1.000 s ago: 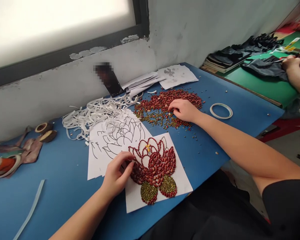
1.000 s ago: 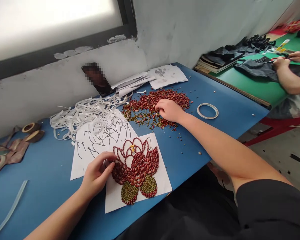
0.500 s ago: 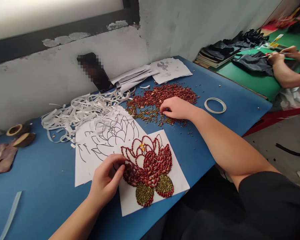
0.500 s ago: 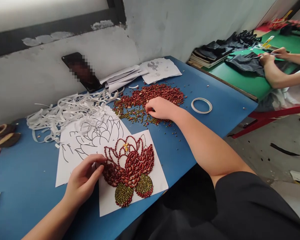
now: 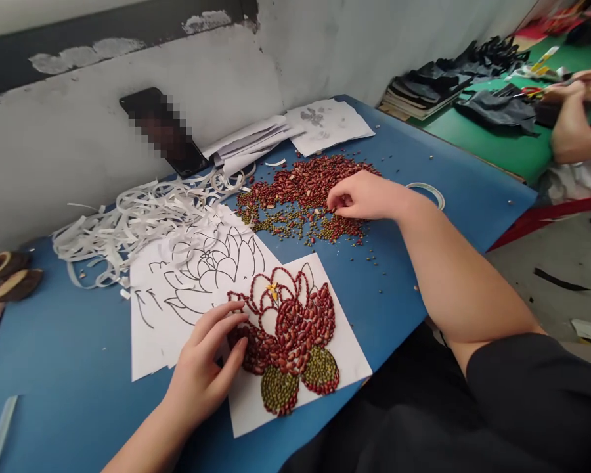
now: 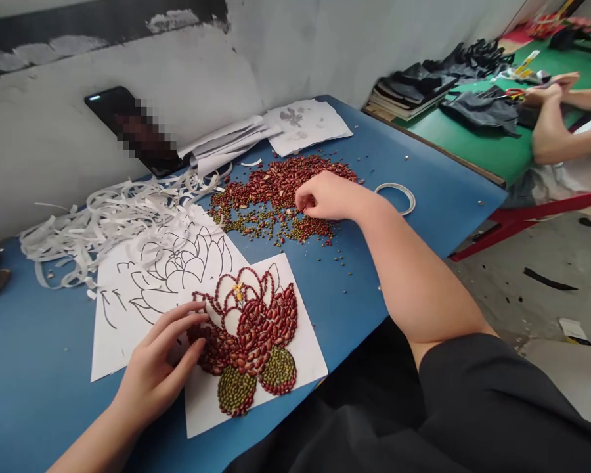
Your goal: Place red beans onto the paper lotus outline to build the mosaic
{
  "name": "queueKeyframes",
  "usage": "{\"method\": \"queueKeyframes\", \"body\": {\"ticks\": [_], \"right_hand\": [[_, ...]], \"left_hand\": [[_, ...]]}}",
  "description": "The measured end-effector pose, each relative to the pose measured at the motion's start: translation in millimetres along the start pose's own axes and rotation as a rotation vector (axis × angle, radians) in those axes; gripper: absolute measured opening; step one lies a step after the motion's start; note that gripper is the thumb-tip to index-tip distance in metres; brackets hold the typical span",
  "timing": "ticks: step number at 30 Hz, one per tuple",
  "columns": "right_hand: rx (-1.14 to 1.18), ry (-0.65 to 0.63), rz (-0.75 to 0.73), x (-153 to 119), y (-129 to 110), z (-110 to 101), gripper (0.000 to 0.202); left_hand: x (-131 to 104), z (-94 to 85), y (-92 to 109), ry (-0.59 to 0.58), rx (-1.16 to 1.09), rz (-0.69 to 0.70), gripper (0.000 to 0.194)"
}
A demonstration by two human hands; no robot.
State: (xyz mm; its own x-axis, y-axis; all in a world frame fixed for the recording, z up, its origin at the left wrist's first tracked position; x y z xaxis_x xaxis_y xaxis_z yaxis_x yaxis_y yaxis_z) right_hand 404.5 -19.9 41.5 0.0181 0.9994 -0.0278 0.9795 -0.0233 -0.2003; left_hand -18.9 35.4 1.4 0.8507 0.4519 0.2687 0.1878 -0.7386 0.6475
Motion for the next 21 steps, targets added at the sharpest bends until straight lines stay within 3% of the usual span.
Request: {"method": "queueKeyframes", "body": {"ticks": [4,8,13,21], "right_hand": [[0.063,-0.123,-0.025,-16.7,10.9,-10.5,0.007],[0.075,-0.151,-0.019,-17.4,3.3,-4.3,0.003],[0.044,-0.197,0.023,-10.9,-10.4,3.0,0.012],[-0.001,-0.207,-0.048,-10.2,-14.3,5.7,0.011]], "left_hand": [[-0.3,-1.0,-3.7,-0.029,-0.024,-0.060,0.026],[-0.5,-3.4,-5.6,0.010,-0.066,-0.101,0.023],[-0.2,-2.4,-5.8,0.008,-0.089,-0.104,0.022],[0.7,-3.0,-4.6,0.009,-0.083,-0.111,0.021]]}}
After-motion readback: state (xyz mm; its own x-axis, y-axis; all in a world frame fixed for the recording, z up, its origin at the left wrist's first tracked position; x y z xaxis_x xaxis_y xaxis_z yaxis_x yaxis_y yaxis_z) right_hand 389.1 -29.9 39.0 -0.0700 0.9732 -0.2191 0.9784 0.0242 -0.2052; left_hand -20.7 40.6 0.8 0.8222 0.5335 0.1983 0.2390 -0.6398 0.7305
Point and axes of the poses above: each hand's wrist, its own x-axis towards the middle knuckle, its own z-axis out of the palm, y = z × x, the point moved 1 cm from there along x, towards the middle knuckle, and after that the axes turned 9 degrees about -x, right-handed, at the moved point
